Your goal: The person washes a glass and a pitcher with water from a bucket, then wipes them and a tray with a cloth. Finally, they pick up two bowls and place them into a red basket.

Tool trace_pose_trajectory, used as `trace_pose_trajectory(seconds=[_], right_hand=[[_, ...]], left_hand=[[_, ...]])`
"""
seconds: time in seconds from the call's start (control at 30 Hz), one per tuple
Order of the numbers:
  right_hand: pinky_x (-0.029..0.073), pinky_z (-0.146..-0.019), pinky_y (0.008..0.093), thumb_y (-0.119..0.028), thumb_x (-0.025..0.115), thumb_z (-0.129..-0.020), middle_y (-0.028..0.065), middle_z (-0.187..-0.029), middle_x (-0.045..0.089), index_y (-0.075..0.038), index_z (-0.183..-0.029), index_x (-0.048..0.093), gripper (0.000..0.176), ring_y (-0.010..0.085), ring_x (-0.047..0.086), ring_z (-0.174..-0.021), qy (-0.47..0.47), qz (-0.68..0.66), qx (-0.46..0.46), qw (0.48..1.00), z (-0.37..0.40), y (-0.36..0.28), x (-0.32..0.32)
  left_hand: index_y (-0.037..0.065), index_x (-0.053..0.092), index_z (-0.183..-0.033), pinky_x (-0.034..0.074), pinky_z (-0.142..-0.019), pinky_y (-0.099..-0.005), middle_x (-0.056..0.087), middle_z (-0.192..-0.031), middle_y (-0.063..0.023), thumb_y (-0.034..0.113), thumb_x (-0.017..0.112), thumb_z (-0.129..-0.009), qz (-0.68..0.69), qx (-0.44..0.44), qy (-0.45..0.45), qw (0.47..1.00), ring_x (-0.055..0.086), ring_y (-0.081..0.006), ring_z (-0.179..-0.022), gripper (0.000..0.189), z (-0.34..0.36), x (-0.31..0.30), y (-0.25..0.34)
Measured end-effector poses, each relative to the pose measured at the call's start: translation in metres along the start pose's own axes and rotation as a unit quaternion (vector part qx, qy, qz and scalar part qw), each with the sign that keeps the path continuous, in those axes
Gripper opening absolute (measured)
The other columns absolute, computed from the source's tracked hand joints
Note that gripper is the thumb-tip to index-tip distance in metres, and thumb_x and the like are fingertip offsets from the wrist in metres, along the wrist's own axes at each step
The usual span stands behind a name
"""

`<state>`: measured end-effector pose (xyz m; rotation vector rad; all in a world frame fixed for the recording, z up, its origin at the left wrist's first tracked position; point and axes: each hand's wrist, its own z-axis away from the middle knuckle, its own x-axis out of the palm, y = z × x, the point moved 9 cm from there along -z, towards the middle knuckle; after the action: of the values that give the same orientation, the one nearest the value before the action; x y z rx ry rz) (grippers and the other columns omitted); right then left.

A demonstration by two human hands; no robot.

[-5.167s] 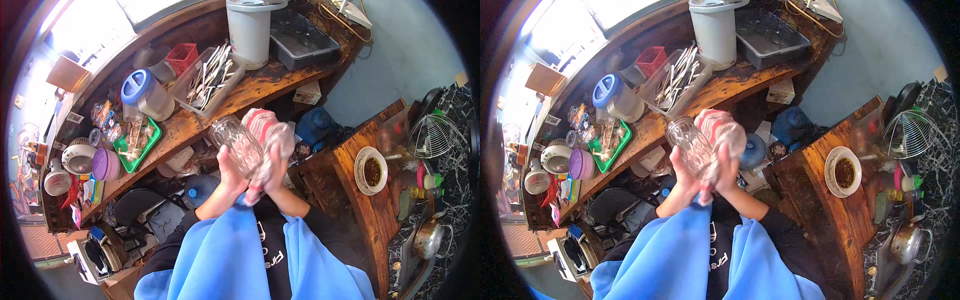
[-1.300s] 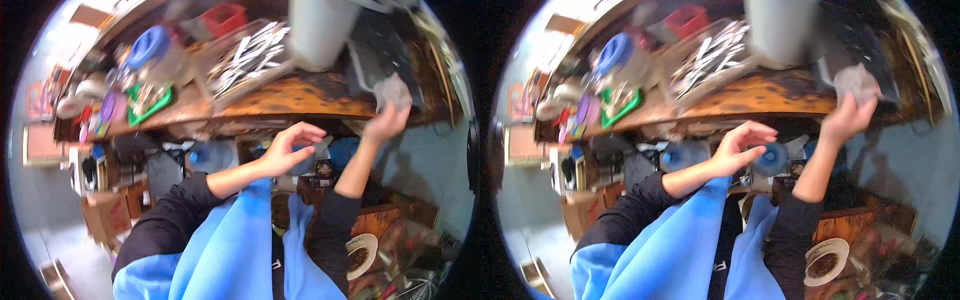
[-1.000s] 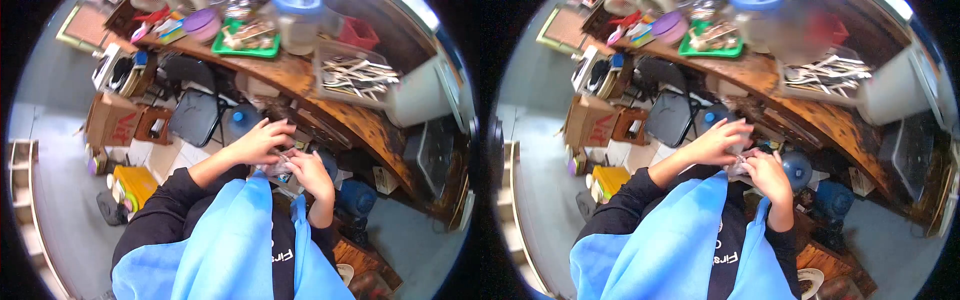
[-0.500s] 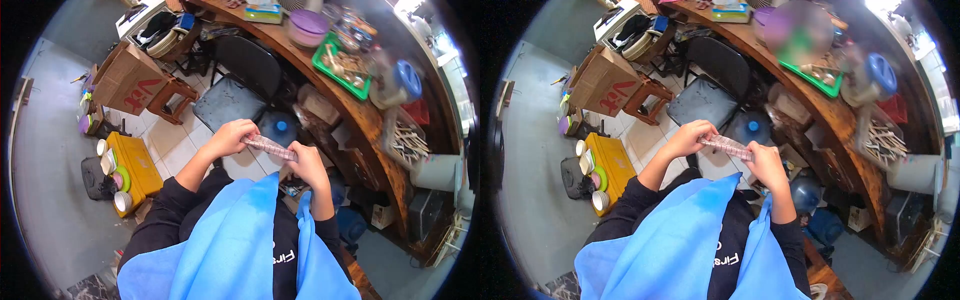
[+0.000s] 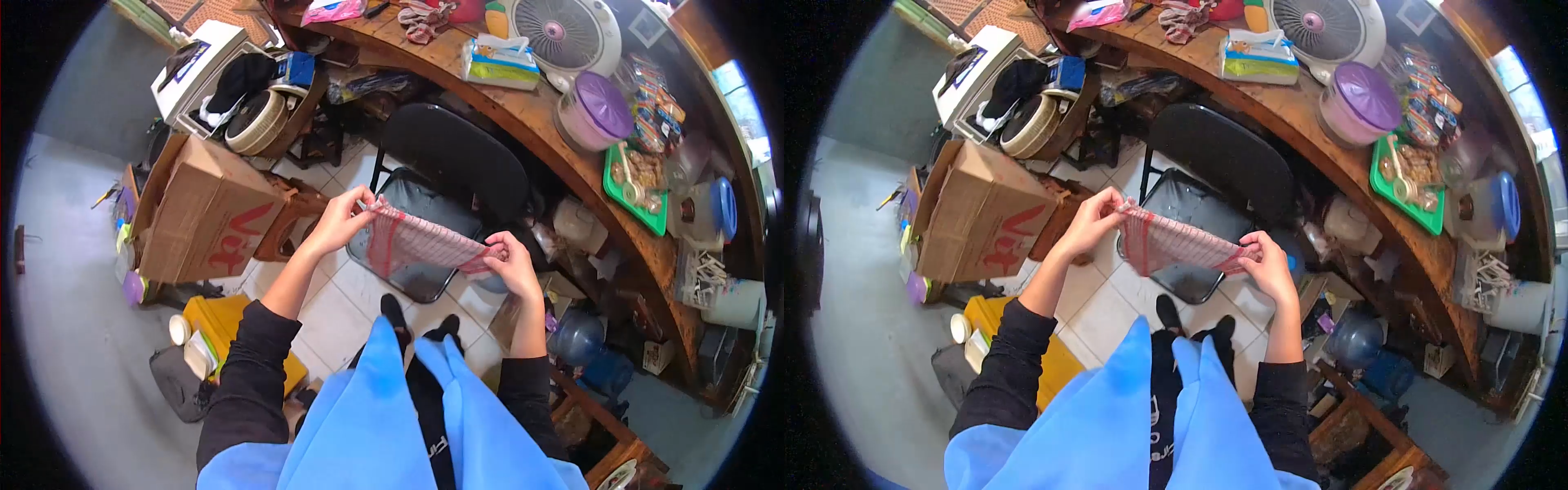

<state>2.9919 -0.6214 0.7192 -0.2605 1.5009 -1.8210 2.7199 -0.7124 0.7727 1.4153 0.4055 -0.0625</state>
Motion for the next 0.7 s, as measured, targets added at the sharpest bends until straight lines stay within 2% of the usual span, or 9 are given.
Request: trace_pose_trajectory(seconds=[0.07, 0.13, 0.2, 0.37, 0.4, 0.47, 0.53, 0.6, 0.7], right_hand=[[0.044, -0.060, 0.0216, 0.005, 0.060, -0.066, 0.0029, -0.074, 0.055, -0.002, -0.092, 0.050, 0.029, 0.0078, 0.053, -0.066, 0.100, -0.017, -0.047, 0.994, -0.033, 0.005, -0.015], [0.043, -0.061, 0.0212, 0.005, 0.060, -0.066, 0.0035, -0.076, 0.055, -0.002, -0.092, 0.050, 0.028, 0.0077, 0.052, -0.068, 0.240, -0.083, -0.089, 0.963, -0.061, 0.016, -0.037], [0.043, -0.061, 0.0200, 0.003, 0.059, -0.069, 0.0030, -0.077, 0.055, -0.002, -0.088, 0.051, 0.020, 0.0084, 0.051, -0.068, 0.319, -0.177, -0.113, 0.924, -0.091, 0.037, -0.051], [0.043, -0.066, 0.0304, 0.001, 0.054, -0.072, 0.0099, -0.075, 0.058, -0.003, -0.076, 0.055, 0.006, 0.0203, 0.056, -0.069, 0.443, 0.038, -0.201, 0.873, -0.142, 0.016, -0.094], [0.043, -0.066, 0.0304, 0.001, 0.054, -0.072, 0.0099, -0.075, 0.058, -0.003, -0.076, 0.055, 0.006, 0.0203, 0.056, -0.069, 0.441, 0.038, -0.200, 0.874, -0.149, 0.023, -0.097], [0.044, -0.067, 0.0352, 0.001, 0.052, -0.071, 0.0144, -0.076, 0.058, -0.004, -0.076, 0.057, 0.008, 0.0289, 0.056, -0.071, 0.458, 0.297, -0.293, 0.785, -0.145, 0.003, -0.086], [0.043, -0.070, 0.0400, -0.001, 0.049, -0.072, 0.0179, -0.080, 0.058, -0.002, -0.081, 0.059, 0.013, 0.0341, 0.054, -0.076, 0.439, 0.307, -0.313, 0.784, -0.154, 0.009, -0.084], [0.042, -0.074, 0.0396, -0.007, 0.049, -0.074, 0.0191, -0.086, 0.057, 0.000, -0.088, 0.059, 0.018, 0.0360, 0.053, -0.082, 0.412, 0.276, -0.168, 0.852, -0.176, 0.035, -0.095], [0.037, -0.083, 0.0407, -0.017, 0.046, -0.079, 0.0224, -0.098, 0.054, 0.003, -0.096, 0.054, 0.027, 0.0379, 0.048, -0.095, 0.356, 0.258, -0.126, 0.889, -0.203, 0.051, -0.105]], left_hand=[[0.002, 0.049, -0.079, 0.043, -0.053, -0.0230, 0.053, -0.073, -0.0028, 0.005, 0.056, -0.073, -0.011, 0.001, 0.011, 1.000, 0.051, -0.0079, -0.058, 0.010, -0.037, -0.003, -0.018], [0.002, 0.049, -0.078, 0.043, -0.052, -0.0226, 0.053, -0.073, -0.0044, 0.004, 0.055, -0.074, 0.153, -0.066, 0.046, 0.985, 0.052, -0.0080, -0.056, 0.008, -0.069, 0.001, -0.057], [0.002, 0.050, -0.075, 0.042, -0.049, -0.0221, 0.054, -0.066, -0.0039, 0.006, 0.056, -0.074, 0.094, -0.019, 0.078, 0.992, 0.054, -0.0084, -0.054, 0.008, -0.105, 0.004, -0.063], [0.002, 0.055, -0.075, 0.044, -0.056, -0.0245, 0.060, -0.067, -0.0059, 0.010, 0.059, -0.070, -0.071, 0.055, 0.174, 0.981, 0.057, -0.0106, -0.061, 0.010, -0.201, 0.008, -0.032], [0.002, 0.056, -0.076, 0.044, -0.060, -0.0235, 0.060, -0.068, -0.0053, 0.010, 0.059, -0.069, -0.078, 0.058, 0.201, 0.975, 0.056, -0.0101, -0.065, 0.011, -0.217, 0.008, -0.028], [0.002, 0.056, -0.079, 0.044, -0.063, -0.0258, 0.061, -0.073, -0.0075, 0.008, 0.058, -0.068, -0.037, 0.044, 0.257, 0.965, 0.057, -0.0117, -0.068, 0.013, -0.243, 0.013, -0.030], [0.002, 0.055, -0.079, 0.045, -0.063, -0.0275, 0.060, -0.072, -0.0092, 0.008, 0.058, -0.068, -0.089, 0.084, 0.268, 0.956, 0.058, -0.0142, -0.067, 0.013, -0.254, 0.030, -0.031], [0.001, 0.055, -0.080, 0.046, -0.063, -0.0288, 0.060, -0.074, -0.0118, 0.009, 0.059, -0.068, -0.089, 0.037, 0.209, 0.973, 0.060, -0.0174, -0.070, 0.016, -0.273, 0.048, -0.049], [0.001, 0.055, -0.080, 0.046, -0.063, -0.0314, 0.060, -0.073, -0.0137, 0.009, 0.059, -0.067, -0.150, 0.057, 0.223, 0.962, 0.060, -0.0230, -0.069, 0.016, -0.293, 0.052, -0.052]])
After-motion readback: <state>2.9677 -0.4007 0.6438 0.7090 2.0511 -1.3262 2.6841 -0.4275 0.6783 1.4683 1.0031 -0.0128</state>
